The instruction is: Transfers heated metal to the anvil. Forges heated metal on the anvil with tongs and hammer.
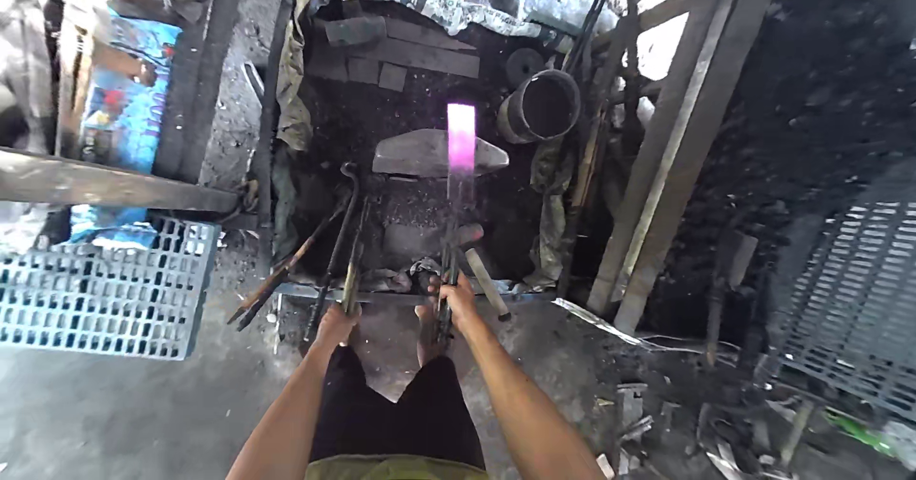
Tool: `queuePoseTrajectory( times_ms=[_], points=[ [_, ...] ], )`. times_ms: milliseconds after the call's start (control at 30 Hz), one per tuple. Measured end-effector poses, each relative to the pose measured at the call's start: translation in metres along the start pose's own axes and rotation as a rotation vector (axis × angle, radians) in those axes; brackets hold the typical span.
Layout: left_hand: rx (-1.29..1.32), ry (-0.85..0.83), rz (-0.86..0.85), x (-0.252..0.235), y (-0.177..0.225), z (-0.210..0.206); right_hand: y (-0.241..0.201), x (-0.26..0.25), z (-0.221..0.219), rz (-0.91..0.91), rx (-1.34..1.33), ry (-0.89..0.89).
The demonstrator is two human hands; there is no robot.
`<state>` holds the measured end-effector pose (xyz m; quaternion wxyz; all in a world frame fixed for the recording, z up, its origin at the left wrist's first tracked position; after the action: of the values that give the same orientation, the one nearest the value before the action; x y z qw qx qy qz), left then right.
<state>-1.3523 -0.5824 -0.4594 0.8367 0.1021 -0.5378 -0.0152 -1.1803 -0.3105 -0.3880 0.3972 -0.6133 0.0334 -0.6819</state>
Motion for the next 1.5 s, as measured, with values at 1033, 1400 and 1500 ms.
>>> queuePoseTrajectory(
  times_ms=[1033,1400,1500],
  points=[
    [0.538,0.426,-0.347,0.156,0.089,0.105,-0.016,-0.001,0.012,0.034,0.242,-0.021],
    [0.718,-0.135,-0.081,0.106,0.136,0.032,-0.008,-0.008,0.018,-0.003,0.144,-0.103],
    [0.693,-0.168,-0.083,0.096,0.137,0.029,-0.005,-0.006,0.017,-0.023,0.138,-0.116]
  ],
)
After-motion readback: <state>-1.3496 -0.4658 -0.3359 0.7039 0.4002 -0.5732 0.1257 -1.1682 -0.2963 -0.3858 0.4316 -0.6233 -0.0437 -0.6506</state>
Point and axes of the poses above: each hand's wrist, its own x-axis away from the middle knuckle, its own z-axis out of the back of the hand, y = z × x, the point moved 10 cm from there along -x, towards the middle knuckle, and after that the axes turned 8 degrees about y, right-handed, at the moved point
